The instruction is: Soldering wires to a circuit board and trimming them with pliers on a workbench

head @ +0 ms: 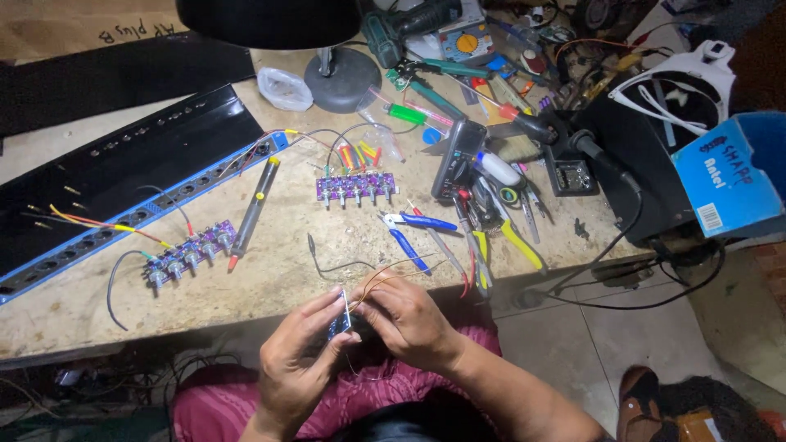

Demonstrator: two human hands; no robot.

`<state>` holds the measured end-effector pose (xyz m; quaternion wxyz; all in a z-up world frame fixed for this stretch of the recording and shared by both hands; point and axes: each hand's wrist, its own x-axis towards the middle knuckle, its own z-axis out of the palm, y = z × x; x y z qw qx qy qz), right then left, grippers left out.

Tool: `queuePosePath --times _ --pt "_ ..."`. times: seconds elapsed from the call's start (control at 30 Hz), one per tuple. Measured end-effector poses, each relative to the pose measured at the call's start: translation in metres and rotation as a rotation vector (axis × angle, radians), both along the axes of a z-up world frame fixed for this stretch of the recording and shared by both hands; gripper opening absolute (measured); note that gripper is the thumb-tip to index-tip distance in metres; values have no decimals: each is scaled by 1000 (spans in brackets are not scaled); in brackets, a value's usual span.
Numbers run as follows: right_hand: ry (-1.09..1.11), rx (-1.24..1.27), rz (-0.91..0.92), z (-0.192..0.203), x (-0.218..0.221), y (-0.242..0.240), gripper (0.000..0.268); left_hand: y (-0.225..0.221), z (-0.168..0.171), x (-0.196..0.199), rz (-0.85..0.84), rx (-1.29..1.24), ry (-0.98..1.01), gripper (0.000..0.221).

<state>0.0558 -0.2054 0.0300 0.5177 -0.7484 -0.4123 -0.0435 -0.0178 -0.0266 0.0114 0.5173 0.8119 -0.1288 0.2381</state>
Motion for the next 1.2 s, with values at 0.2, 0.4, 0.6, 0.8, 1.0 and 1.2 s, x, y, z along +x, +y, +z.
queuePosePath --times 0.2,0.4,0.6,0.8,1.0,1.2 --pt "-49 -94 -32 -13 -2 2 19 1 1 -4 1 -75 72 39" --pt "30 -118 -103 8 -8 8 13 3 -28 -8 -82 -663 515 39" --pt "50 -106 -89 9 -6 8 13 8 -38 -12 -57 -851 554 40" --pt "-221 -226 -111 -5 -7 12 9 6 -41 -16 -59 -880 520 42" --pt "-205 -261 -63 -1 -6 13 11 2 -31 -20 -19 -807 507 42" --pt "-73 -216 -16 0 -5 11 20 4 -23 -20 73 -488 260 41"
